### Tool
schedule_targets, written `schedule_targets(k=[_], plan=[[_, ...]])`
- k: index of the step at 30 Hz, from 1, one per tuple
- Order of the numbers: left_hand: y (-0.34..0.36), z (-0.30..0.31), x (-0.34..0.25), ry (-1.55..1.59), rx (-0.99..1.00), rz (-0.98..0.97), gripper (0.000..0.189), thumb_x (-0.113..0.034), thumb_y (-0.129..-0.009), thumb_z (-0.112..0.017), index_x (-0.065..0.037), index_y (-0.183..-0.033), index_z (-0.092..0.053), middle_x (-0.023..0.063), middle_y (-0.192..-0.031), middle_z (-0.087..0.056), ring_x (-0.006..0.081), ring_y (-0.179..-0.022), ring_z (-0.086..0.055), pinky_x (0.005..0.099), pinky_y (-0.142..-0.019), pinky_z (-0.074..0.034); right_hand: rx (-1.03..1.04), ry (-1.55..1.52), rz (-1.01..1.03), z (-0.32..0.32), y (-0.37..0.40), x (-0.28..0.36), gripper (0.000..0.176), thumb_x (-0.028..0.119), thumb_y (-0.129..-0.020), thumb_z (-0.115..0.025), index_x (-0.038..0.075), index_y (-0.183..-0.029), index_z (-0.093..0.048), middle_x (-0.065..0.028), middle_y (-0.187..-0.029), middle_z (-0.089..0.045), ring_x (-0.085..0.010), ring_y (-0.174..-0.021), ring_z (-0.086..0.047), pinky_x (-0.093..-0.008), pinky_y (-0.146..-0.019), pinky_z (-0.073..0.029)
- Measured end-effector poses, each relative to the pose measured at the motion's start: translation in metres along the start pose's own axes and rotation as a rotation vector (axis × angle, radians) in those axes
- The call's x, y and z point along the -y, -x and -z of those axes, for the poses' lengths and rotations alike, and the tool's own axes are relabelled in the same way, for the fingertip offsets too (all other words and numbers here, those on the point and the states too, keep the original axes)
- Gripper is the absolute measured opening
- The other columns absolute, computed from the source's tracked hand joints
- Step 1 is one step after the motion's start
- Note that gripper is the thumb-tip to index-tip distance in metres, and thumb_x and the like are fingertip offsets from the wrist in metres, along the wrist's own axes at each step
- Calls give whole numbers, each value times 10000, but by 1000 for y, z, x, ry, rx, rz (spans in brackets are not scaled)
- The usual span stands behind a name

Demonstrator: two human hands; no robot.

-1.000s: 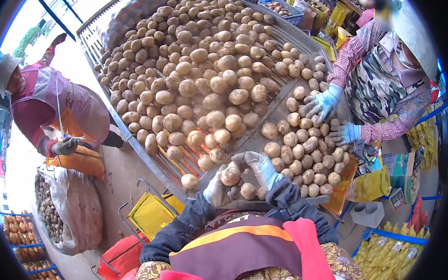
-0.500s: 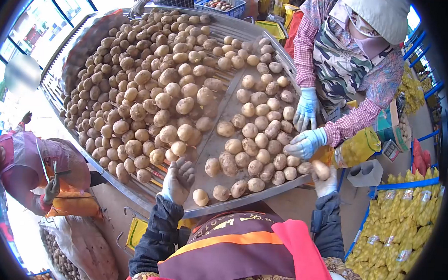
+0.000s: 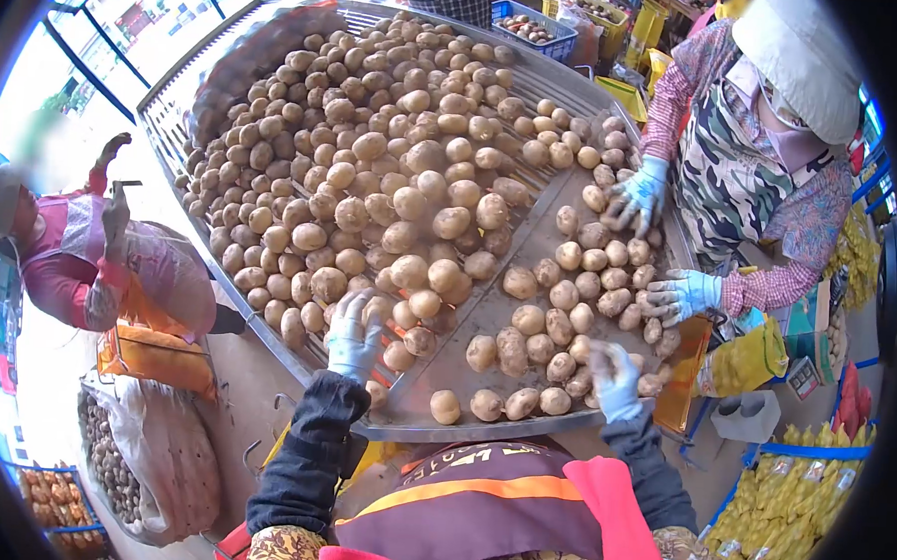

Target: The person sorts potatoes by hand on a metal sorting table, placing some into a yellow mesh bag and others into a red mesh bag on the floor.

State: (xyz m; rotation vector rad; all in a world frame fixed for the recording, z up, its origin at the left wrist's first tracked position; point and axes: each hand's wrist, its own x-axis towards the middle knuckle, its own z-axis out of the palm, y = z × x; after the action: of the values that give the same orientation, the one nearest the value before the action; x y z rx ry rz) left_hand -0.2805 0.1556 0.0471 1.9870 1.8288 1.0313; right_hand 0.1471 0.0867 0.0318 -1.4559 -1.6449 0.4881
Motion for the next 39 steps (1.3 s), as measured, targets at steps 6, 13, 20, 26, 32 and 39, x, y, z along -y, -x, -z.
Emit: schedule_targets(k=[6,13,20,26,32,39], plan=[[-64,6,23,-339,122,-75,657,-410,-889,-610,-82,-1422,-410,168,-1465,-410,385,-1412,-290,564,-1156,-169,467,217,389,-139,-200,99,618,418,-864,-667,150,-1388,-478,-141,-1386,-494,-340,-1299,-442,-458,-1098,-332],[-157,4,32,-557,330,-28,818,-590,-882,-555,-105,-1498,-323,115,-1547,-335,320,-1480,-179,554,-1187,-69,796,586,92,-241,-309,136,721,590,-838,-605,261,-1455,-425,-104,-1530,-321,-356,-1411,-294,-583,-1118,-260],[-212,-34,10,-578,649,21,798,-588,-778,-681,-227,-1443,-428,109,-1438,-469,318,-1399,-347,582,-1174,-106,950,603,90,-246,-321,129,657,657,-802,-594,256,-1321,-573,-99,-1454,-383,-378,-1303,-391,-628,-1036,-325],[-149,-52,-9,-282,720,-219,796,-606,-716,-715,-162,-1350,-529,161,-1253,-561,321,-1228,-518,593,-1136,-191,1066,503,13,-190,-267,93,636,631,-797,-603,229,-1289,-586,-104,-1353,-475,-358,-1238,-462,-572,-1042,-320],[-49,-36,-42,-220,582,-382,834,-511,-611,-811,-179,-1328,-543,153,-1367,-435,461,-1310,-340,585,-1010,-369,655,441,155,-104,-154,35,707,533,-727,-758,221,-1334,-573,-159,-1501,-337,-371,-1331,-385,-502,-1082,-350],[37,-20,-51,-45,761,-445,726,-452,-728,-770,-134,-1334,-525,184,-1385,-452,405,-1313,-397,577,-1089,-297,583,479,158,-40,-39,13,542,372,-733,-801,264,-1242,-649,-224,-1465,-295,-419,-1298,-391,-491,-1085,-362]])
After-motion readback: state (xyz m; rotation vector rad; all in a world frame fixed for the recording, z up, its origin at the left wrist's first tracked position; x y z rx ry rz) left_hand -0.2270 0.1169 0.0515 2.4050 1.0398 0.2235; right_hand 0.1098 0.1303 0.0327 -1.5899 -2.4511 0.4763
